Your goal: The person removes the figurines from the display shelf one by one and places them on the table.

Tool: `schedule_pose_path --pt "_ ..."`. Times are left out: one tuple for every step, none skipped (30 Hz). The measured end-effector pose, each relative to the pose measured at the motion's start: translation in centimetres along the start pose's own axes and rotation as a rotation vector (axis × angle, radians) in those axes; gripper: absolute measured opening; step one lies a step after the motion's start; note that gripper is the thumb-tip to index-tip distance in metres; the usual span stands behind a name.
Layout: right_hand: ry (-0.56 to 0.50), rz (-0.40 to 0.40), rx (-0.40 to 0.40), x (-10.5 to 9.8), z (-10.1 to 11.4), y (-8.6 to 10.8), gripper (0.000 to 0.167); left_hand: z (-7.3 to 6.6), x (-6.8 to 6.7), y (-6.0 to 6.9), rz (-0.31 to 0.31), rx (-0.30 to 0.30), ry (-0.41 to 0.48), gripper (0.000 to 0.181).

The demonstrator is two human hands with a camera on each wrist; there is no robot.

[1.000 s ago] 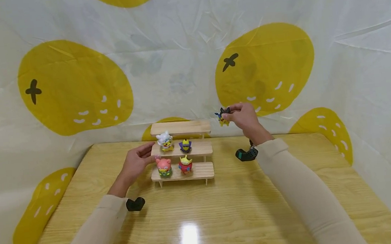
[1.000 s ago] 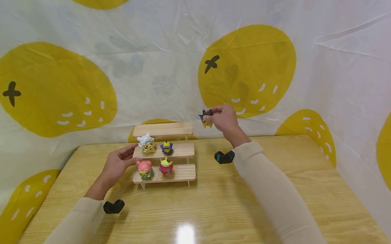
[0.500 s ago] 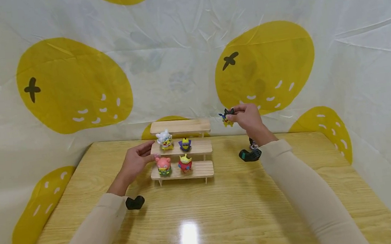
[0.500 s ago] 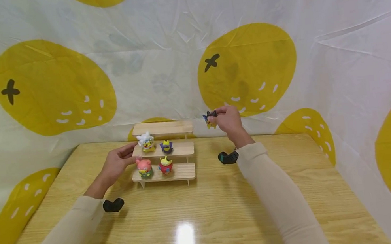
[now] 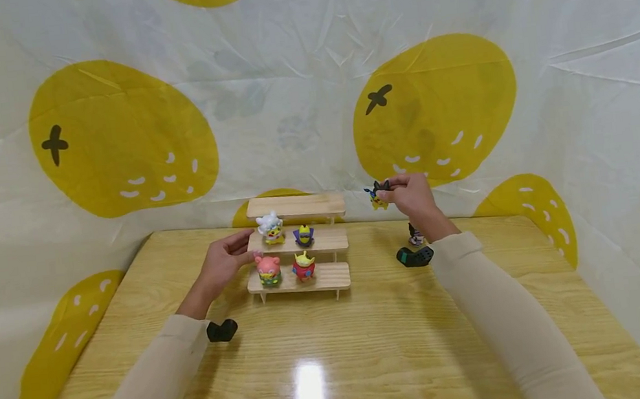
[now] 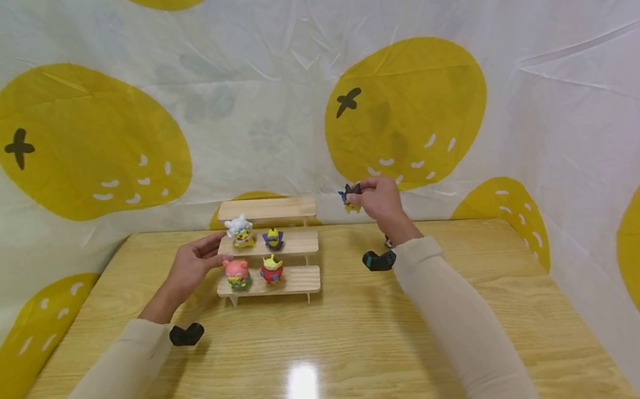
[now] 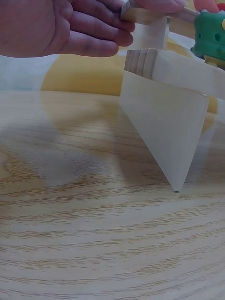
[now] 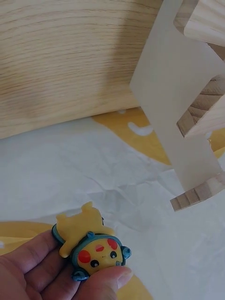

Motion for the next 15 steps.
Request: schedule_pose_path --pt "0.001 0.0 0.0 0.0 -0.1 0.0 0.032 0.0 0.0 0.0 -0.001 -0.001 0.0 0.066" --pt "0.0 -0.001 0.0 -0.1 -0.1 0.0 0.032 0.0 0.0 0.1 -0.003 -0.002 0.001 0.066" --pt "0.001 -0.002 -0.001 -0.1 -0.2 0.0 0.033 0.0 0.0 0.1 -0.003 -0.001 -0.001 0.066" --pt "0.001 -0.003 0.0 -0.1 -0.3 0.0 0.033 -0.1 0.1 0.1 -0.002 -0.001 -0.004 0.066" --pt "0.0 -0.003 -0.001 -0.1 -0.4 0.1 0.033 -0.1 0.1 0.2 -0.001 0.0 -0.006 0.066" --pt "-0.002 -0.003 0.0 -0.2 -0.5 0.0 0.033 -0.1 0.1 0.2 0.0 0.001 -0.007 0.066" --pt "-0.004 -0.003 0.003 -0.2 -0.6 0.0 0.034 -0.1 0.1 0.2 0.002 0.001 -0.006 0.066" --pt "-0.007 -0.003 0.005 -0.2 -0.7 0.0 0.033 -0.1 0.1 0.2 0.003 0.002 -0.006 0.066" --pt "-0.01 -0.003 0.006 -0.2 -0.8 0.0 0.033 -0.1 0.1 0.2 0.003 0.001 -0.005 0.066" --pt "-0.013 -0.004 0.007 -0.2 -1.0 -0.1 0.033 -0.1 0.1 0.2 0.003 0.0 -0.004 0.066" --pt "-0.015 -0.005 0.008 -0.2 -1.1 -0.1 0.033 -0.1 0.1 0.2 0.004 0.0 -0.003 0.066" --pt "-0.015 -0.007 0.009 -0.2 -1.2 -0.1 0.032 -0.1 0.1 0.2 0.004 0.0 -0.002 0.066" --pt "-0.011 -0.009 0.008 -0.3 -1.3 -0.1 0.032 -0.1 0.1 0.2 0.003 0.0 -0.001 0.066" --pt "-0.008 -0.011 0.005 -0.2 -1.4 -0.1 0.032 -0.1 0.1 0.2 0.003 0.0 -0.001 0.066" --pt "-0.004 -0.014 0.004 -0.2 -1.5 -0.1 0.031 -0.1 0.1 0.2 0.003 0.0 0.001 0.066"
Point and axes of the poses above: each hand's wrist, its own y-axis away from the middle knuckle, its own x-axis out of the palm, z = x × y, the point moved 8 cm from there along -y, towards the middle knuckle, and after that the axes turned 2 degrees about -x, right-handed, at the moved point
